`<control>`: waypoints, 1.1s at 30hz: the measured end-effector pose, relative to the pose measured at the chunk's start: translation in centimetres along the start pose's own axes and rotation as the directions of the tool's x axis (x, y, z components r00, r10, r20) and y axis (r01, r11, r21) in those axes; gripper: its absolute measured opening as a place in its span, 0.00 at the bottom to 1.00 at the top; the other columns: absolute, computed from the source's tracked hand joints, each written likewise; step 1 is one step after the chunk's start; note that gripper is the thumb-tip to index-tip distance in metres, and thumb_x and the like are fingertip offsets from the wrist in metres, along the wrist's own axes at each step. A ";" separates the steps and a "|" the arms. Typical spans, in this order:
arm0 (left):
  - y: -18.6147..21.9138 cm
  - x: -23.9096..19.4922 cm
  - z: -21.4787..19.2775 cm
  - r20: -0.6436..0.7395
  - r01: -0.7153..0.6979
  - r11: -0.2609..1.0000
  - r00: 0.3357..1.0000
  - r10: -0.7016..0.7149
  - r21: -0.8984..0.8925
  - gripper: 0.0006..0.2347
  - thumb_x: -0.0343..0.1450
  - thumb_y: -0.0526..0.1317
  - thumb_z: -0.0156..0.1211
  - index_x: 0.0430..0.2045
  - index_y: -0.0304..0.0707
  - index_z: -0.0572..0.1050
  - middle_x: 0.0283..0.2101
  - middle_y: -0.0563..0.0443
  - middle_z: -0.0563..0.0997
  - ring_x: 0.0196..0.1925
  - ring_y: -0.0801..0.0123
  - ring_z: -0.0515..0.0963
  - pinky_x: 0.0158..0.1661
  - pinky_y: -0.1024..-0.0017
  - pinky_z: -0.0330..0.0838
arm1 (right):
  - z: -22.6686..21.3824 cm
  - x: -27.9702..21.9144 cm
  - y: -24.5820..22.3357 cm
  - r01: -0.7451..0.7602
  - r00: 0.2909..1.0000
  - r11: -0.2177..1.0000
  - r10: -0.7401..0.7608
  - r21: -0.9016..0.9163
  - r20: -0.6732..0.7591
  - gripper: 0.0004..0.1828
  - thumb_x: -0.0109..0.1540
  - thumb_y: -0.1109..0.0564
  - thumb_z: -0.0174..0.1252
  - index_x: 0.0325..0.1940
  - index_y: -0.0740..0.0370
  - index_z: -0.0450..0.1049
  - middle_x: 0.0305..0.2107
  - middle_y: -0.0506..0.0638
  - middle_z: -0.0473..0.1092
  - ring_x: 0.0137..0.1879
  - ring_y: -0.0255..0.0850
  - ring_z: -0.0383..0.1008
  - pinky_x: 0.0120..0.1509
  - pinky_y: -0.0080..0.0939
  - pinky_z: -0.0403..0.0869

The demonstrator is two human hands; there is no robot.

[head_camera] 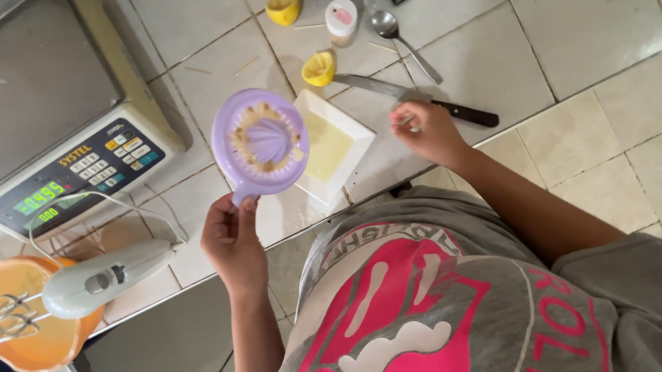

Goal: Mixing cake batter ingredients and juicing lemons using a manual juicer.

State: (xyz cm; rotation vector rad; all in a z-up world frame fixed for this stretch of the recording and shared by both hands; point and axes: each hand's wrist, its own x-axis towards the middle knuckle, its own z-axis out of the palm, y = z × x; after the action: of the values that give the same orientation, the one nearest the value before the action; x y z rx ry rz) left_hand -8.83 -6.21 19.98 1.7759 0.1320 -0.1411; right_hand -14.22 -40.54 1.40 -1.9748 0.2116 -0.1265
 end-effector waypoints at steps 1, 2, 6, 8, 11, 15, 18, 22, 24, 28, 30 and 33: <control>0.3 -0.1 0.0 0.010 -0.002 1.000 1.000 0.002 0.006 0.06 0.75 0.32 0.60 0.43 0.26 0.76 0.38 0.54 0.83 0.41 0.81 0.79 0.46 0.82 0.73 | 0.2 0.2 -0.6 -0.006 1.000 1.000 0.006 0.004 -0.010 0.10 0.65 0.60 0.64 0.49 0.66 0.76 0.44 0.55 0.78 0.44 0.39 0.82 0.48 0.36 0.80; 0.6 -0.2 0.1 0.012 -0.018 1.000 1.000 0.018 -0.009 0.06 0.75 0.32 0.60 0.43 0.25 0.76 0.39 0.53 0.83 0.42 0.79 0.80 0.48 0.80 0.74 | 0.3 0.4 -1.2 -0.024 0.999 0.999 0.025 -0.028 0.046 0.12 0.64 0.59 0.64 0.50 0.66 0.76 0.43 0.55 0.79 0.42 0.39 0.82 0.46 0.36 0.79; 1.2 -0.3 0.3 0.043 -0.071 0.993 0.996 0.075 -0.098 0.06 0.77 0.32 0.59 0.44 0.23 0.75 0.41 0.50 0.81 0.46 0.75 0.80 0.56 0.74 0.76 | 1.4 1.9 -2.5 -0.117 0.981 0.989 0.130 -0.094 0.147 0.15 0.63 0.56 0.64 0.50 0.67 0.75 0.37 0.53 0.80 0.34 0.38 0.82 0.38 0.36 0.76; 1.3 -0.2 0.4 0.053 -0.043 0.988 0.997 0.052 -0.148 0.07 0.78 0.32 0.58 0.44 0.23 0.75 0.42 0.49 0.81 0.47 0.75 0.80 0.57 0.72 0.76 | 2.3 2.8 -2.7 -0.182 0.968 0.979 0.195 -0.091 0.161 0.14 0.63 0.56 0.64 0.48 0.67 0.76 0.33 0.53 0.80 0.32 0.38 0.82 0.37 0.36 0.76; 0.4 0.0 0.3 0.054 0.021 0.970 0.999 -0.008 -0.244 0.07 0.78 0.33 0.56 0.45 0.23 0.74 0.44 0.48 0.81 0.48 0.74 0.80 0.59 0.70 0.75 | 3.2 3.9 -3.1 -0.279 0.936 0.956 0.293 -0.097 0.197 0.11 0.62 0.56 0.65 0.42 0.68 0.77 0.28 0.53 0.79 0.28 0.37 0.81 0.34 0.37 0.76; -1.0 0.2 0.1 0.044 0.000 0.969 0.999 0.012 -0.247 0.08 0.78 0.33 0.56 0.46 0.22 0.74 0.44 0.47 0.81 0.48 0.72 0.80 0.59 0.69 0.75 | 3.6 4.6 -3.2 -0.275 0.928 0.957 0.290 -0.096 0.233 0.07 0.61 0.59 0.64 0.37 0.68 0.79 0.26 0.54 0.79 0.26 0.38 0.80 0.32 0.38 0.76; -2.3 0.1 -0.2 0.058 0.014 0.960 0.998 0.003 -0.280 0.08 0.78 0.33 0.56 0.46 0.22 0.74 0.45 0.46 0.80 0.49 0.72 0.80 0.60 0.69 0.74 | 3.7 4.5 -2.2 -0.249 0.938 0.968 0.242 -0.001 0.249 0.06 0.62 0.61 0.63 0.38 0.69 0.78 0.28 0.55 0.79 0.28 0.38 0.81 0.32 0.37 0.76; -3.3 0.1 -0.3 0.040 0.036 0.950 0.999 -0.025 -0.309 0.09 0.78 0.33 0.56 0.47 0.22 0.74 0.45 0.46 0.80 0.50 0.71 0.80 0.61 0.68 0.74 | 4.0 4.3 -1.2 -0.365 0.898 0.918 0.303 0.155 0.319 0.06 0.64 0.62 0.59 0.41 0.71 0.75 0.31 0.55 0.79 0.31 0.38 0.83 0.31 0.36 0.76; -3.6 0.1 -0.3 0.014 0.068 0.945 0.998 -0.068 -0.320 0.09 0.78 0.34 0.55 0.47 0.24 0.73 0.45 0.47 0.81 0.51 0.71 0.80 0.61 0.68 0.74 | 4.2 4.0 -0.6 -0.440 0.861 0.869 0.338 0.224 0.379 0.07 0.66 0.63 0.56 0.43 0.73 0.72 0.32 0.56 0.78 0.34 0.40 0.84 0.31 0.37 0.78; -4.3 0.0 -0.7 0.001 0.079 0.943 0.996 -0.084 -0.322 0.09 0.78 0.35 0.54 0.47 0.24 0.74 0.47 0.47 0.80 0.52 0.71 0.80 0.61 0.68 0.73 | 4.5 3.8 -0.3 -0.423 0.871 0.875 0.320 0.235 0.373 0.07 0.67 0.63 0.56 0.44 0.74 0.72 0.32 0.58 0.78 0.33 0.42 0.84 0.33 0.37 0.80; -4.8 -0.1 -0.9 0.007 0.069 0.929 0.997 -0.071 -0.362 0.09 0.78 0.34 0.55 0.47 0.23 0.73 0.47 0.45 0.80 0.52 0.69 0.79 0.62 0.67 0.72 | 4.8 3.6 -0.3 -0.424 0.880 0.865 0.323 0.269 0.347 0.07 0.67 0.64 0.55 0.44 0.74 0.72 0.32 0.59 0.77 0.33 0.43 0.83 0.34 0.37 0.81; -4.7 -0.4 -1.0 0.013 0.053 0.929 0.999 -0.052 -0.367 0.09 0.79 0.34 0.55 0.48 0.23 0.74 0.48 0.45 0.80 0.53 0.69 0.79 0.63 0.67 0.72 | 4.7 3.7 -0.6 -0.389 0.898 0.880 0.295 0.274 0.327 0.07 0.67 0.65 0.54 0.44 0.75 0.72 0.33 0.59 0.77 0.33 0.43 0.84 0.34 0.37 0.81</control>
State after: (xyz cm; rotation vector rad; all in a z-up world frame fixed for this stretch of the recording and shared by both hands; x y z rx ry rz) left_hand -9.93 -4.30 15.71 1.3980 0.1913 -0.1469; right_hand -9.71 -36.81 0.04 -1.5649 0.3347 0.3283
